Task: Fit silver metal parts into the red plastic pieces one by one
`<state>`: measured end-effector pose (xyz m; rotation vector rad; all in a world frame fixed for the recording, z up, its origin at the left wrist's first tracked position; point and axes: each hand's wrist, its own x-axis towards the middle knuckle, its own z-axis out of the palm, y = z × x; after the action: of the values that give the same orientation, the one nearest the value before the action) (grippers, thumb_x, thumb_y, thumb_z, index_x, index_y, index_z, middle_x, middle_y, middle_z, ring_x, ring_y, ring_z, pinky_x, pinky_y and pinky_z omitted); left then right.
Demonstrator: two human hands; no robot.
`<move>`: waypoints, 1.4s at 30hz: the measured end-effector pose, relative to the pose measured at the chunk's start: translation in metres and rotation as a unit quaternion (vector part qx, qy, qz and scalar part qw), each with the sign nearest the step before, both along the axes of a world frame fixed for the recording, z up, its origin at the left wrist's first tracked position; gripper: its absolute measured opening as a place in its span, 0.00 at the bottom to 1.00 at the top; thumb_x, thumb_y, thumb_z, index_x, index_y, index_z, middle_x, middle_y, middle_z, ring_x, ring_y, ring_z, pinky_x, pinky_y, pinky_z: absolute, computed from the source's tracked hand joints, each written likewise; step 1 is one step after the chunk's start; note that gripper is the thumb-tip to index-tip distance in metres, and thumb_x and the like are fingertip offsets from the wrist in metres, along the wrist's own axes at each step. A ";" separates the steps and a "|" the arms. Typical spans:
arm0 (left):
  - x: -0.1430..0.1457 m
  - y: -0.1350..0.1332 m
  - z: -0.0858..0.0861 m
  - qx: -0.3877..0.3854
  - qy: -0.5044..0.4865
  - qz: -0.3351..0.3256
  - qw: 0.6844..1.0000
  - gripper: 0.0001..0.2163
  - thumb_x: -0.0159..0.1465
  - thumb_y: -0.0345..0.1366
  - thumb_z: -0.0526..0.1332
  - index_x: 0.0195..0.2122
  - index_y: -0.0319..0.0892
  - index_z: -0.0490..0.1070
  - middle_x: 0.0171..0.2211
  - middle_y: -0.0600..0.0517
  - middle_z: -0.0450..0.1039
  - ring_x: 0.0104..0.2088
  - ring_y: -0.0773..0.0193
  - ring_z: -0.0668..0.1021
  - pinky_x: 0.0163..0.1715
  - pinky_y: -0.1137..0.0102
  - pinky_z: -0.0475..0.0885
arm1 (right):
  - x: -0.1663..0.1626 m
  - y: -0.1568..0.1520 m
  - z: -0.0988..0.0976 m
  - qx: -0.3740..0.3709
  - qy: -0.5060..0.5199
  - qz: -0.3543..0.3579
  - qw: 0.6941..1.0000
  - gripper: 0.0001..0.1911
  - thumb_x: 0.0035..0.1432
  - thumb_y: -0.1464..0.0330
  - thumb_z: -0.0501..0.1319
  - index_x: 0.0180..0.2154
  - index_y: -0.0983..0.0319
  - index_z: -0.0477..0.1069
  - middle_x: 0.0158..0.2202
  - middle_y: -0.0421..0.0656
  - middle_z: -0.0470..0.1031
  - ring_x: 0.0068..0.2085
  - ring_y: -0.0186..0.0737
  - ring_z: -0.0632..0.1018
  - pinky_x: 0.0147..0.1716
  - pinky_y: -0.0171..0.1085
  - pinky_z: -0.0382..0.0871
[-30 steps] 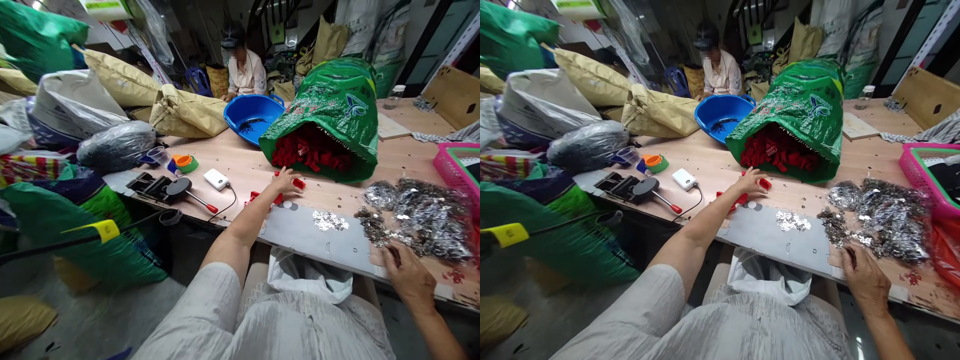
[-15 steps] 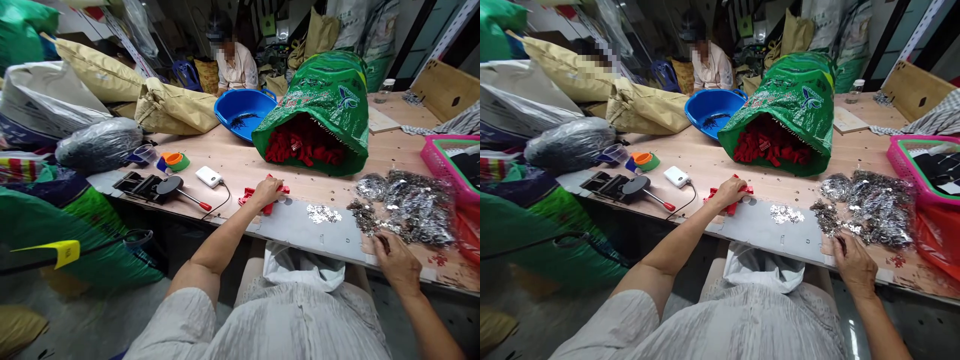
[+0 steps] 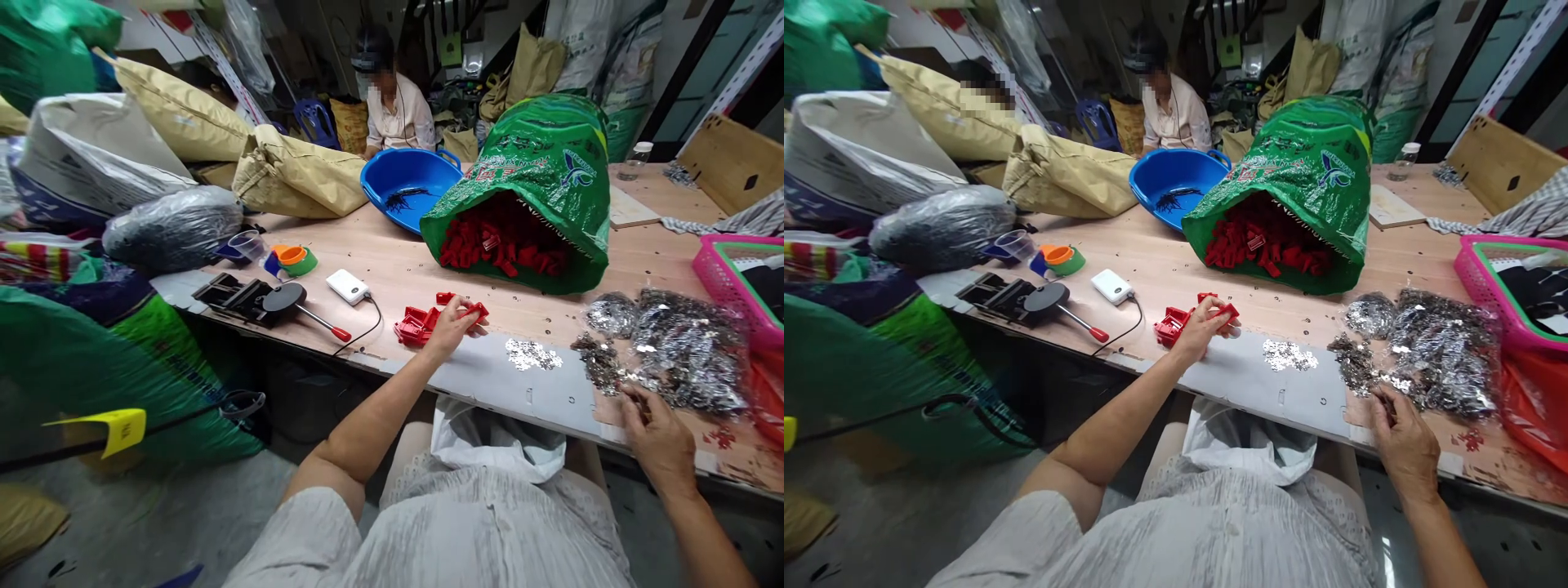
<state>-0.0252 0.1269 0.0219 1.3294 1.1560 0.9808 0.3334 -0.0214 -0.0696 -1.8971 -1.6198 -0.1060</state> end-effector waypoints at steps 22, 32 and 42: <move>0.035 -0.095 0.013 -0.338 -0.453 -0.042 0.824 0.12 0.66 0.30 0.61 0.50 0.40 0.69 0.44 0.46 0.77 0.45 0.57 0.83 0.55 0.62 0.75 | -0.123 0.026 0.115 -0.003 0.214 0.240 0.947 0.08 0.63 0.62 0.61 0.39 0.59 0.76 0.33 0.41 0.80 0.26 0.34 0.72 0.27 0.34 0.68; 0.035 -0.108 0.011 -0.338 -0.395 -0.080 0.851 0.09 0.65 0.37 0.65 0.37 0.39 0.66 0.31 0.53 0.72 0.31 0.66 0.82 0.34 0.72 0.81 | -0.123 0.038 0.117 -0.004 0.145 0.383 0.912 0.06 0.65 0.68 0.60 0.41 0.58 0.76 0.38 0.44 0.81 0.38 0.42 0.81 0.39 0.41 0.76; 0.037 -0.110 0.004 -0.335 -0.362 -0.121 0.861 0.12 0.64 0.41 0.65 0.37 0.41 0.64 0.28 0.54 0.72 0.23 0.67 0.80 0.20 0.80 0.75 | -0.116 0.040 0.119 -0.015 0.069 0.461 0.885 0.09 0.66 0.71 0.58 0.44 0.57 0.76 0.40 0.44 0.80 0.42 0.41 0.80 0.43 0.42 0.77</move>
<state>0.0118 0.0170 0.0257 0.4420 0.6169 0.6874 0.2179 0.0191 0.0489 -0.9443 -2.2357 0.4431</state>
